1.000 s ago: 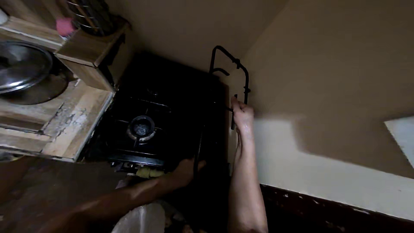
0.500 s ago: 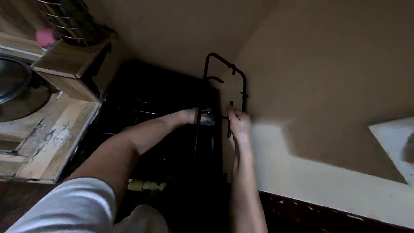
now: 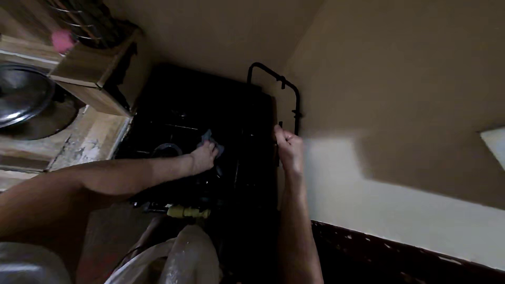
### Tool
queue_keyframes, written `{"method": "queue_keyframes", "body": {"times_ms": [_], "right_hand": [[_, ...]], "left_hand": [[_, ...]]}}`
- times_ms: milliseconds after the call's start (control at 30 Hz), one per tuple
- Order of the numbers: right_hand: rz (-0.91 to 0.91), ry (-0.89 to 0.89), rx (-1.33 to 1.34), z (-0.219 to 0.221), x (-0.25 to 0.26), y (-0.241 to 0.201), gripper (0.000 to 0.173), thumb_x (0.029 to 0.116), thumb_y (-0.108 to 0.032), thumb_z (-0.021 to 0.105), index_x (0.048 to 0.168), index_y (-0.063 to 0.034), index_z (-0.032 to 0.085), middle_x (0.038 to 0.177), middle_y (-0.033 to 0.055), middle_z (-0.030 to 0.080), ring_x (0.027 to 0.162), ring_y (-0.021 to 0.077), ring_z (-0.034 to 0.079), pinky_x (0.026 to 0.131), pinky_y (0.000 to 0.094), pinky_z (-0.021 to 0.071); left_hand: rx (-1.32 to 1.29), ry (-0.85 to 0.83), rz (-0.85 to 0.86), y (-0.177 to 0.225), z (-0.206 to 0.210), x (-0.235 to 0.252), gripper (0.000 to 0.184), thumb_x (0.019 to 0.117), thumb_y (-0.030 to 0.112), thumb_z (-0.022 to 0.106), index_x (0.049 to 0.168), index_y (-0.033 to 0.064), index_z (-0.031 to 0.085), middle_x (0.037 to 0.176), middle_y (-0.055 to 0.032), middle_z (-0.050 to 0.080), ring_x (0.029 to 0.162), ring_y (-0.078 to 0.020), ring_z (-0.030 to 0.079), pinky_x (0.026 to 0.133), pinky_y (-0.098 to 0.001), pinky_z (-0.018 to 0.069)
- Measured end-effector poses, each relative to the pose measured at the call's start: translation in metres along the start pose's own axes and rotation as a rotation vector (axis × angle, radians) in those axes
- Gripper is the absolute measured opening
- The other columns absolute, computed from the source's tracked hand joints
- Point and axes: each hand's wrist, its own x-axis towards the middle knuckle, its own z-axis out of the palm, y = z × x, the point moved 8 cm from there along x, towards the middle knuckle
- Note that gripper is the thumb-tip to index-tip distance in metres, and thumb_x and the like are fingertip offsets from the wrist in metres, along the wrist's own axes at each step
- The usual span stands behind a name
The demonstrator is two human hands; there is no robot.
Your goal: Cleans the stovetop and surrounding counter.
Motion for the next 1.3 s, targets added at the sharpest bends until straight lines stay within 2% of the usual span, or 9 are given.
{"method": "queue_keyframes", "body": {"times_ms": [133,200,400,500,700,800,933,1133,1300], "right_hand": [[-0.035,-0.015,-0.017,0.009,0.002,-0.003,0.063,0.1039,-0.058,0.045,0.067,-0.0099,0.061,0.059,0.0079,0.055,0.059,0.0265,0.055,0.065,0.0554,0.0428],[-0.033,-0.027,-0.01,0.012,-0.001,-0.006,0.063,0.1036,-0.059,0.046,0.067,-0.0094,0.061,0.061,0.0087,0.056,0.062,0.0274,0.056,0.067,0.0565,0.0428],[-0.031,-0.045,-0.028,0.014,-0.01,-0.013,0.059,0.1038,-0.054,0.05,0.07,-0.0081,0.063,0.063,0.0079,0.056,0.064,0.0259,0.056,0.069,0.0552,0.042],[-0.018,-0.057,-0.037,0.012,-0.015,-0.012,0.058,0.1042,-0.054,0.051,0.071,-0.0076,0.064,0.062,0.0077,0.055,0.063,0.025,0.054,0.069,0.0543,0.0414],[-0.037,-0.036,-0.054,0.004,-0.022,-0.013,0.058,0.1041,-0.053,0.051,0.068,-0.0088,0.061,0.06,0.0041,0.052,0.061,0.0211,0.052,0.068,0.0507,0.0406],[-0.051,-0.036,-0.081,0.0,-0.025,-0.014,0.058,0.1038,-0.054,0.052,0.069,-0.0082,0.061,0.06,0.0046,0.052,0.061,0.0216,0.051,0.069,0.0512,0.0404],[-0.08,-0.028,-0.107,-0.002,-0.026,-0.014,0.058,0.1038,-0.054,0.051,0.07,-0.0078,0.062,0.061,0.0055,0.053,0.061,0.0224,0.051,0.068,0.0518,0.0403],[-0.069,-0.053,-0.113,0.01,-0.034,-0.025,0.061,0.104,-0.056,0.048,0.071,-0.0072,0.061,0.061,0.0074,0.051,0.059,0.024,0.05,0.063,0.0519,0.0397],[-0.034,-0.116,-0.131,0.037,-0.042,-0.03,0.062,0.1035,-0.059,0.046,0.076,-0.0066,0.064,0.065,0.011,0.055,0.061,0.0276,0.053,0.063,0.0542,0.0422]], "left_hand": [[0.066,-0.085,0.043,0.045,0.05,-0.012,0.03,0.0996,0.003,0.053,0.125,-0.0077,0.065,0.151,-0.0359,0.04,0.145,-0.0577,0.029,0.115,-0.0805,0.0094],[0.055,-0.15,0.09,0.065,0.045,-0.035,0.03,0.1012,0.003,0.051,0.126,-0.0095,0.063,0.149,-0.0359,0.042,0.142,-0.0571,0.033,0.115,-0.079,0.0125],[-0.422,0.044,0.213,0.076,0.008,-0.07,0.035,0.0886,-0.007,0.067,0.123,-0.0068,0.063,0.129,-0.0307,0.058,0.115,-0.0508,0.059,0.095,-0.0633,0.0482],[-0.655,0.142,0.218,0.079,-0.003,-0.061,0.052,0.0825,-0.008,0.07,0.133,0.0022,0.063,0.131,-0.0254,0.061,0.118,-0.0469,0.06,0.098,-0.064,0.0464],[-0.996,0.444,0.281,0.111,-0.019,-0.009,0.049,0.0967,0.002,0.058,0.146,0.0014,0.054,0.147,-0.0235,0.053,0.134,-0.041,0.053,0.111,-0.056,0.0414],[-1.237,0.461,0.225,0.13,-0.029,0.012,0.053,0.1003,0.018,0.057,0.151,0.0034,0.048,0.155,-0.0212,0.046,0.146,-0.0368,0.04,0.119,-0.0532,0.0318],[-1.13,0.362,0.039,0.157,-0.043,0.019,0.061,0.1,0.048,0.06,0.147,0.0096,0.054,0.161,-0.0225,0.037,0.144,-0.04,0.042,0.113,-0.0596,0.0377],[-0.765,0.619,0.012,0.163,-0.033,-0.001,0.023,0.0994,0.009,0.058,0.116,0.0012,0.071,0.121,-0.0251,0.067,0.117,-0.0454,0.062,0.095,-0.0646,0.0474],[-0.714,0.503,-0.076,0.14,-0.003,-0.035,0.034,0.0966,0.001,0.058,0.129,0.0061,0.065,0.129,-0.0247,0.062,0.123,-0.0478,0.057,0.1,-0.0689,0.0421]]}}
